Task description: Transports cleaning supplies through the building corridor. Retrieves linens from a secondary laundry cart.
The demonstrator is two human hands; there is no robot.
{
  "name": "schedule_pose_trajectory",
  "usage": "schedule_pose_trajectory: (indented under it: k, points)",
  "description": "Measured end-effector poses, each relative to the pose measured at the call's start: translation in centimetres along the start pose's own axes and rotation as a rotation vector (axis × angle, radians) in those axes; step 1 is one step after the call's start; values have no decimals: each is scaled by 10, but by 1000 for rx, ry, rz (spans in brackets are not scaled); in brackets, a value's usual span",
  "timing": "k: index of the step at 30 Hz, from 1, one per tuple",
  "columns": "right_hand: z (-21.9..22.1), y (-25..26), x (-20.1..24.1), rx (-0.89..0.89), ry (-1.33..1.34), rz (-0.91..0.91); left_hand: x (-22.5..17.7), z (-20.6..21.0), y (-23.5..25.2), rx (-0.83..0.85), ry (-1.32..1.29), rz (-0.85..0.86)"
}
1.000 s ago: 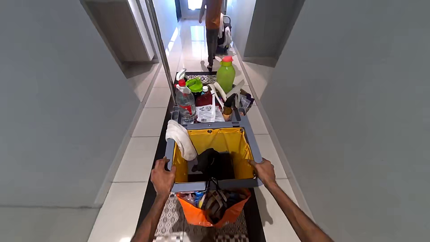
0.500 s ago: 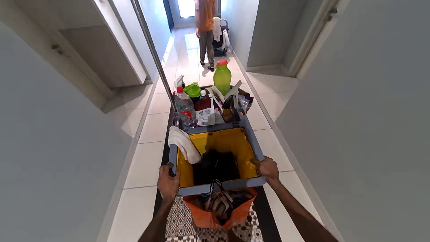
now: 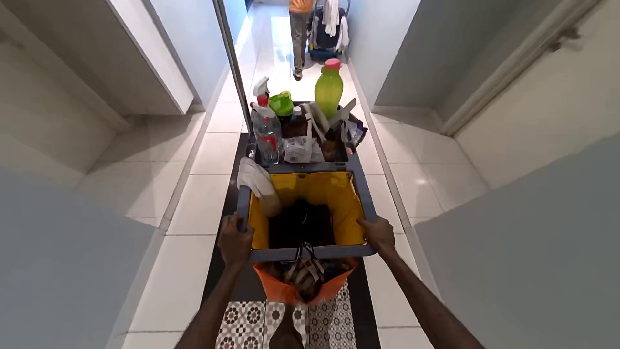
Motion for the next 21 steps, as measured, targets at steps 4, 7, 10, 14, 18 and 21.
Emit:
schedule_pose_trajectory:
  k: [4, 7, 10, 14, 18, 21]
  points:
    - [16, 139, 62, -19, 10, -14, -41, 67, 127, -1, -81, -36]
    - [22, 236, 115, -15, -29, 6, -76, 115, 219, 6, -88, -44]
    - [27, 331, 170, 4, -91, 29, -110, 163, 310, 3, -66, -48]
    - [35, 463, 235, 18, -117, 36, -156, 226, 430, 0, -52, -27]
    - [51, 594, 297, 26, -67, 23, -195, 290, 550, -7, -108, -31]
    - [62, 693, 347, 24, -24, 23, -226, 337, 642, -29, -102, -15]
Point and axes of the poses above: each hand's wrist, its own y-axis towards the middle knuckle, its own z-axis out of the palm, x = y × z, the point moved 4 cm from there along y, towards the middle knuckle, and after that the axes turned 13 degrees about -z, right-handed, at the moved point
